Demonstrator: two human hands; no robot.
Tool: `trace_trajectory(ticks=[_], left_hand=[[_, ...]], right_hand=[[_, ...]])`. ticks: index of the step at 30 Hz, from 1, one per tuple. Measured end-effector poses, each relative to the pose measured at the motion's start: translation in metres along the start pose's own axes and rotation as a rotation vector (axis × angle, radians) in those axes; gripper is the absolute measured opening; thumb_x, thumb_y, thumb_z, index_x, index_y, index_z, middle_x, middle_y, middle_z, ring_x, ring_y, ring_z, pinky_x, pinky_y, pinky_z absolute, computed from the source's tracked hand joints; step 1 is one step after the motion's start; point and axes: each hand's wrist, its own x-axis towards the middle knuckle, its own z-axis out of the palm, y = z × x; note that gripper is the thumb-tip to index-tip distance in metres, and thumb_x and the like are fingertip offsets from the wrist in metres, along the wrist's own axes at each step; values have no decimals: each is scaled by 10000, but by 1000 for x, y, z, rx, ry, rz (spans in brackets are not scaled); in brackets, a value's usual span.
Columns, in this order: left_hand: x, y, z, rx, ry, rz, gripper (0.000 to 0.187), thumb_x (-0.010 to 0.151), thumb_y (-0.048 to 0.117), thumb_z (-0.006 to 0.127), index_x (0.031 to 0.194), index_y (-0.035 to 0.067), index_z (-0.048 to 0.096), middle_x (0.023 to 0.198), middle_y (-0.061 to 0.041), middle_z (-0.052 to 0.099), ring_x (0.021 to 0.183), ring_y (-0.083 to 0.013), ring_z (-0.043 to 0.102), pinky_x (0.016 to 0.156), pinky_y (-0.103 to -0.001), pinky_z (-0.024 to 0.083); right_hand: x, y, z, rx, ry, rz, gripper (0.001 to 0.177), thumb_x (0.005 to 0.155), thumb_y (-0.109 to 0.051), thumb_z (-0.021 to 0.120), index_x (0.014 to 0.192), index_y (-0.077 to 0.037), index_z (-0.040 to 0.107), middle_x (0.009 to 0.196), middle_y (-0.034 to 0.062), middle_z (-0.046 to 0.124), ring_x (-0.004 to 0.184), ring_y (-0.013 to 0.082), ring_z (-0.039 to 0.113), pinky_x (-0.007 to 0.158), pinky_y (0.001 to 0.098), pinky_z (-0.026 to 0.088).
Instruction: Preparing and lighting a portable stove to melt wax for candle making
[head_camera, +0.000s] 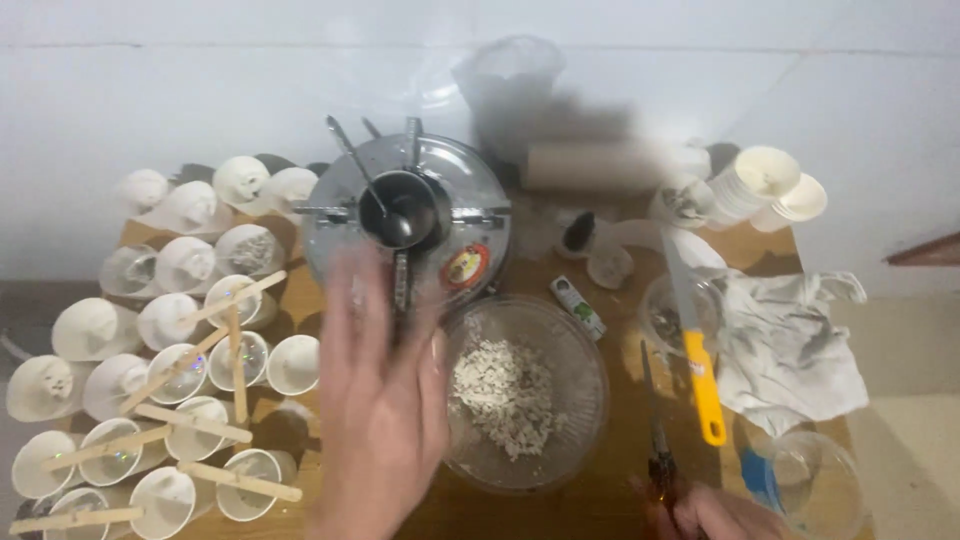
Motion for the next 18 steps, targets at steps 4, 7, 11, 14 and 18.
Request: trace_trajectory(ticks=[4, 7, 11, 14, 18], left_hand=[[36, -25, -10, 148, -123, -202, 1137, 963, 495, 726, 1597, -17, -67, 1681, -329, 45, 1595, -465, 168, 1316, -543, 228], [45, -47, 0, 494, -160, -184, 736, 995, 679, 555, 1400, 65, 586, 1118, -146, 716, 1043, -316, 655, 889, -478, 521], [37, -51, 27, 706, -141, -85, 580, 852, 728, 723, 857, 151, 658, 851, -45, 673, 855, -264, 630, 730, -403, 467], [37, -44, 35, 774, -199, -144, 490, 900, 664, 680, 836, 179, 665, 777, -17, 714, 803, -233, 688, 853, -401, 481], [37, -47, 37, 840, -238, -115, 463, 995, 564, 613, 742, 181, 676, 676, 3, 679, 660, -208, 702, 817, -364, 540]], right_hand=[[7, -31, 11, -57, 87, 125, 477, 667, -304, 838, 546, -213, 385, 451, -122, 610, 450, 119, 412, 456, 336, 327], [9, -35, 25, -97, 362, -48, 491, 695, -291, 858, 534, -169, 411, 423, 7, 438, 369, 200, 368, 412, 393, 285], [3, -33, 21, -261, 193, 211, 543, 687, -581, 771, 474, -183, 468, 399, 8, 493, 372, 238, 505, 454, 410, 352], [9, -43, 6, -170, 285, 77, 470, 714, -407, 806, 478, -153, 488, 405, 31, 470, 358, 225, 432, 429, 406, 341], [8, -39, -2, -170, 88, 108, 427, 691, -375, 863, 494, -185, 535, 434, -39, 559, 370, 134, 494, 431, 330, 419]])
